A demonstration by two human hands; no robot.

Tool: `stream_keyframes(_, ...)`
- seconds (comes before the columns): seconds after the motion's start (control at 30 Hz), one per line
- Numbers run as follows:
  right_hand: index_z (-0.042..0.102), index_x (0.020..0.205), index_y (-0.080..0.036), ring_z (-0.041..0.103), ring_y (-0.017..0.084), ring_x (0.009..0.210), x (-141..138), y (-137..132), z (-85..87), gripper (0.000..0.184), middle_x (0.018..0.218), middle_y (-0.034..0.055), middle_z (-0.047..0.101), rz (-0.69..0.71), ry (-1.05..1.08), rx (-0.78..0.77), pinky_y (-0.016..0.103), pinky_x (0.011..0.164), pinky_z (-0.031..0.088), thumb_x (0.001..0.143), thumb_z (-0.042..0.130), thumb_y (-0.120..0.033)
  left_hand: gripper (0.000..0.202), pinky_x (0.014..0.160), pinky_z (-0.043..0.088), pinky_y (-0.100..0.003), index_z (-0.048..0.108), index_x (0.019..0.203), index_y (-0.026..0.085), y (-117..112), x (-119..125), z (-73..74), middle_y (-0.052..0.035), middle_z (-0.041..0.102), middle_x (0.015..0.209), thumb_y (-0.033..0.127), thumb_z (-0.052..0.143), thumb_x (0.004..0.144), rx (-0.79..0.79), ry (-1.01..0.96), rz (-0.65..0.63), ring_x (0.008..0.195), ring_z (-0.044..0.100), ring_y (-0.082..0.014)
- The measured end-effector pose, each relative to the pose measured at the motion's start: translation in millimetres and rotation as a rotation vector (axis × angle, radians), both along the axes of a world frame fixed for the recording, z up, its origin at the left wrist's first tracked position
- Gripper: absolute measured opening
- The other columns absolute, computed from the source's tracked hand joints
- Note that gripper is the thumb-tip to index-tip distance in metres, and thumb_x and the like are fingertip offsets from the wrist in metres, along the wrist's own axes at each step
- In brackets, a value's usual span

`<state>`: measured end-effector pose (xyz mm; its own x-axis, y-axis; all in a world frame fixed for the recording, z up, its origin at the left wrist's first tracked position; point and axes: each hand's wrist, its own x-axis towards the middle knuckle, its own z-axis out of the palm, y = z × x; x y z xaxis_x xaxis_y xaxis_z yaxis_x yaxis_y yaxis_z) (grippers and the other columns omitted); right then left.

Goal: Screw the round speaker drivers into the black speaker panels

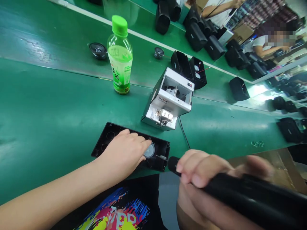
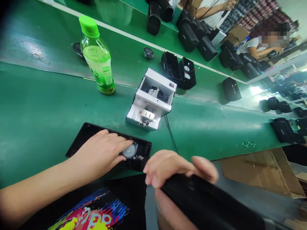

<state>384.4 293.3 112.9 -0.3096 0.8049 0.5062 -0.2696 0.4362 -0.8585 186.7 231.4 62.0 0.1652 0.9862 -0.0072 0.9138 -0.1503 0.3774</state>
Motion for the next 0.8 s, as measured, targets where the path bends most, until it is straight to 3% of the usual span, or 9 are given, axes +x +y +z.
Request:
stream_keyframes(0.1, 0.074, 0.132, -0.035, 0.059, 0.018, 0.052, -16.8, 33.9, 28.1, 0.033, 0.072, -0.0056, 0.067, -0.09, 0.171, 0.068, 0.038, 0.057, 0.058, 0.108, 0.066, -0.057, 0.024, 0.078, 0.046, -0.047, 0.079, 0.119, 0.024, -3.6, -1.3, -0.4, -0.0005, 0.087, 0.108, 0.024, 0.085, 0.095, 0.019, -0.023, -0.011, 0.094, 0.079, -0.0277)
stream_keyframes(0.17, 0.078, 0.117, -0.032, 0.063, 0.019, 0.052, -35.3, 61.3, 35.4, 0.055, 0.068, -0.0034, 0.067, -0.072, 0.157, 0.145, 0.039, 0.057, 0.06, 0.106, 0.053, -0.08, 0.022, 0.079, 0.049, -0.047, 0.08, 0.117, 0.024, -9.4, -1.4, -1.8, -0.0006, 0.087, 0.111, 0.02, 0.083, 0.096, 0.079, -0.035, -0.002, 0.094, 0.079, -0.0274)
stream_keyframes(0.23, 0.078, 0.108, -0.03, 0.061, 0.019, 0.045, -54.9, 85.4, 32.7, 0.068, 0.061, -0.0037, 0.064, -0.024, 0.176, 0.237, 0.035, 0.047, 0.056, 0.099, 0.05, -0.091, 0.022, 0.082, 0.051, -0.048, 0.081, 0.118, 0.022, -18.0, -0.7, -4.7, -0.0023, 0.088, 0.117, 0.018, 0.081, 0.096, 0.185, -0.038, 0.009, 0.097, 0.079, -0.0279)
stream_keyframes(0.33, 0.078, 0.101, -0.031, 0.057, 0.018, 0.038, -77.0, 103.9, 21.5, 0.064, 0.057, -0.0051, 0.063, 0.082, 0.158, 0.264, 0.032, 0.037, 0.049, 0.089, 0.067, -0.093, 0.016, 0.087, 0.053, -0.047, 0.083, 0.117, 0.02, -33.5, 1.6, -11.4, -0.0048, 0.087, 0.125, 0.023, 0.074, 0.104, 0.339, -0.048, 0.026, 0.104, 0.078, -0.028)
stream_keyframes(0.43, 0.08, 0.104, -0.029, 0.056, 0.018, 0.039, -85.9, 105.0, 15.2, 0.07, 0.058, -0.0042, 0.065, 0.052, 0.1, 0.134, 0.033, 0.037, 0.048, 0.085, 0.068, -0.095, 0.025, 0.098, 0.052, -0.046, 0.084, 0.118, 0.019, -47.6, 4.2, -19.3, -0.0063, 0.084, 0.137, 0.032, 0.063, 0.112, 0.4, -0.036, 0.02, 0.115, 0.075, -0.0273)
stream_keyframes(0.57, 0.078, 0.12, -0.028, 0.054, 0.016, 0.036, -80.7, 99.3, 16.8, 0.074, 0.057, -0.0052, 0.062, 0.065, 0.048, 0.044, 0.029, 0.034, 0.044, 0.092, 0.06, -0.093, 0.029, 0.103, 0.049, -0.046, 0.085, 0.118, 0.017, -59.4, 6.3, -27.5, -0.0093, 0.08, 0.147, 0.027, 0.058, 0.113, 0.465, 0.047, 0.014, 0.122, 0.071, -0.0282)
stream_keyframes(0.7, 0.08, 0.125, -0.027, 0.058, 0.018, 0.042, -58.8, 79.5, 25.0, 0.068, 0.063, -0.0035, 0.066, 0.114, 0.109, -0.009, 0.035, 0.045, 0.056, 0.101, 0.054, -0.085, 0.023, 0.095, 0.049, -0.045, 0.086, 0.114, 0.019, -62.1, 7.5, -30.8, -0.0068, 0.079, 0.149, 0.021, 0.064, 0.106, 0.445, 0.073, 0.03, 0.117, 0.069, -0.0283)
stream_keyframes(0.77, 0.079, 0.131, -0.033, 0.059, 0.018, 0.046, -45.1, 66.8, 28.7, 0.066, 0.065, -0.0044, 0.065, 0.106, 0.09, 0.002, 0.038, 0.05, 0.058, 0.106, 0.045, -0.084, 0.019, 0.091, 0.049, -0.043, 0.085, 0.111, 0.019, -60.7, 7.3, -30.1, -0.0062, 0.079, 0.149, 0.019, 0.068, 0.101, 0.418, 0.076, 0.021, 0.112, 0.068, -0.0266)
stream_keyframes(0.8, 0.076, 0.135, -0.042, 0.058, 0.018, 0.046, -39.3, 61.7, 29.2, 0.06, 0.065, -0.0065, 0.062, 0.112, 0.019, 0.009, 0.038, 0.052, 0.057, 0.105, 0.045, -0.085, 0.017, 0.089, 0.049, -0.043, 0.085, 0.109, 0.019, -59.6, 6.9, -29.4, -0.0063, 0.079, 0.149, 0.019, 0.07, 0.1, 0.405, 0.074, 0.02, 0.109, 0.068, -0.026)
